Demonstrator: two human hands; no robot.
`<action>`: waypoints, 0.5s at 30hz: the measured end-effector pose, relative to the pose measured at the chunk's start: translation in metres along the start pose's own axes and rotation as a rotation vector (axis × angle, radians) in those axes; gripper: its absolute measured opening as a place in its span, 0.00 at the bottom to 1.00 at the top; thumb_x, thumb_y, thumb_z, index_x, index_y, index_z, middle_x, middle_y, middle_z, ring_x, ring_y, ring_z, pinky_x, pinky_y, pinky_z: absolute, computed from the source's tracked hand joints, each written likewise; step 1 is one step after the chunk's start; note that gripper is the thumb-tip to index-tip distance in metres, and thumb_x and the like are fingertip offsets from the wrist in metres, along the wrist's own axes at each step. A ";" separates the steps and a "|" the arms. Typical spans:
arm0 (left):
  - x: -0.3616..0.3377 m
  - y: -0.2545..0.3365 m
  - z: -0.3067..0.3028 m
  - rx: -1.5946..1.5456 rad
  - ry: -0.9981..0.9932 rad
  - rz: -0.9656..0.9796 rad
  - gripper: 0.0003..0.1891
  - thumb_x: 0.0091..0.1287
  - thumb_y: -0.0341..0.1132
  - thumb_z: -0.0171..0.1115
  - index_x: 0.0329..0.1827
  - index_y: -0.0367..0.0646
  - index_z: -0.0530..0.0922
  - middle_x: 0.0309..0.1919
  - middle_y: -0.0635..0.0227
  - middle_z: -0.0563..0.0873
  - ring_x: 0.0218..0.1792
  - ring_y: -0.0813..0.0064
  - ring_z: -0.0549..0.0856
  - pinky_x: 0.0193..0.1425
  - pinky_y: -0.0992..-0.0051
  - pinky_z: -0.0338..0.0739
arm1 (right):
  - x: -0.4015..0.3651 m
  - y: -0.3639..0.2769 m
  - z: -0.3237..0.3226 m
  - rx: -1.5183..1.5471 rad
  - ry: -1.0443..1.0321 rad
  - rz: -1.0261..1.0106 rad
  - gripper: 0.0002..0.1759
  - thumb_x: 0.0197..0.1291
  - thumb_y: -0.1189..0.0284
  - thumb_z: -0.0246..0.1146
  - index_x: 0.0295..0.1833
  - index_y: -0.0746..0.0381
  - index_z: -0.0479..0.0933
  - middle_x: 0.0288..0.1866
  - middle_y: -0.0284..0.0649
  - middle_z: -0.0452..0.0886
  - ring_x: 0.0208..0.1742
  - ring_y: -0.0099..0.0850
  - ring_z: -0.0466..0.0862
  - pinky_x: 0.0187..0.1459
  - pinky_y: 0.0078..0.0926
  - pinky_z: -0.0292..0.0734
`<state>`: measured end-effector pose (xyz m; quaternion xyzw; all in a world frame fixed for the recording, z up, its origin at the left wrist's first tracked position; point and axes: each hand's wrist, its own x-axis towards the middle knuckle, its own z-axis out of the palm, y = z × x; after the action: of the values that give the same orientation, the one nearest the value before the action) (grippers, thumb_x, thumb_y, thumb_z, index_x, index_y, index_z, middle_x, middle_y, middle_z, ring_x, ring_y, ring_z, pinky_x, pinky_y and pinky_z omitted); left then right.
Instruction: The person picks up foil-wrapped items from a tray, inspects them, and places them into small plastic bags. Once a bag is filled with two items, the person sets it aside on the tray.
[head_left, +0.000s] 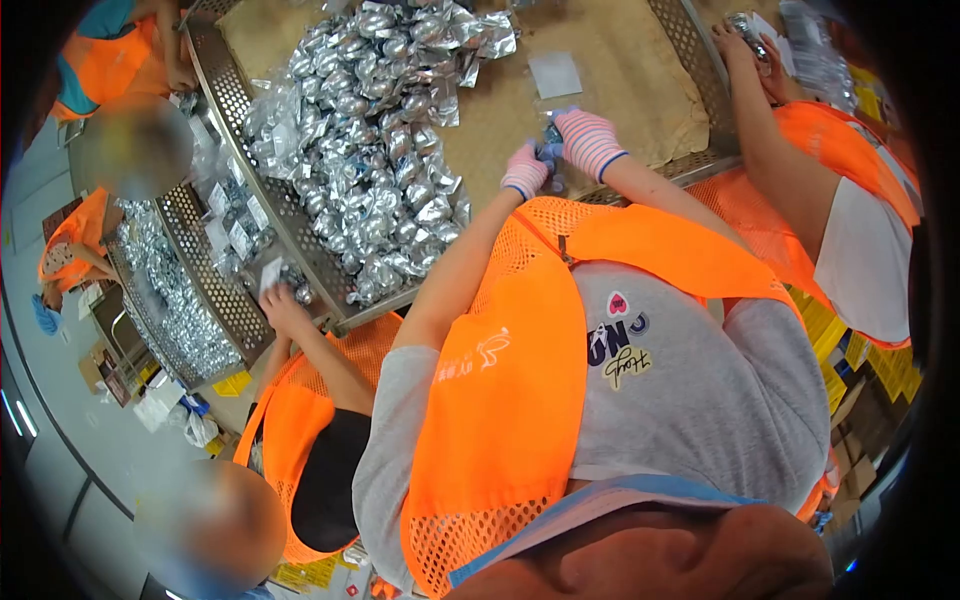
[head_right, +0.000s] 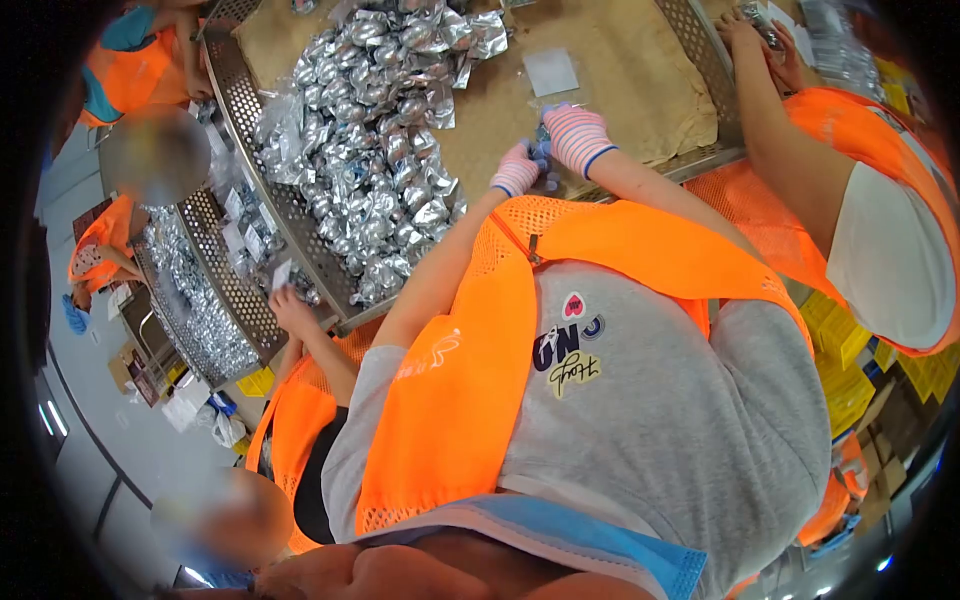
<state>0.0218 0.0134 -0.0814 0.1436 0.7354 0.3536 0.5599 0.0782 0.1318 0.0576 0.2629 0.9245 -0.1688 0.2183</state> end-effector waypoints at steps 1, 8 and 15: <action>0.014 -0.013 0.006 -0.012 0.019 0.043 0.11 0.56 0.20 0.56 0.41 0.39 0.68 0.29 0.61 0.79 0.26 0.65 0.83 0.25 0.66 0.83 | 0.005 0.003 0.003 -0.058 0.005 -0.011 0.17 0.50 0.66 0.61 0.45 0.59 0.72 0.40 0.45 0.80 0.44 0.41 0.80 0.42 0.36 0.76; -0.045 0.036 -0.006 0.154 0.217 0.198 0.17 0.54 0.31 0.57 0.49 0.46 0.74 0.39 0.57 0.83 0.42 0.61 0.81 0.48 0.68 0.74 | 0.023 -0.002 0.011 -0.047 0.064 -0.044 0.13 0.48 0.67 0.59 0.40 0.59 0.74 0.37 0.43 0.81 0.41 0.39 0.82 0.40 0.34 0.77; -0.016 0.010 -0.011 -0.206 0.159 0.185 0.14 0.56 0.22 0.55 0.46 0.42 0.72 0.34 0.63 0.80 0.33 0.70 0.79 0.39 0.71 0.77 | 0.016 -0.007 -0.007 0.059 0.045 -0.023 0.17 0.48 0.67 0.61 0.44 0.61 0.75 0.40 0.45 0.81 0.43 0.42 0.82 0.41 0.38 0.78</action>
<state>0.0148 0.0063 -0.0616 0.1243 0.7207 0.4876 0.4769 0.0598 0.1363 0.0573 0.2623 0.9267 -0.1928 0.1876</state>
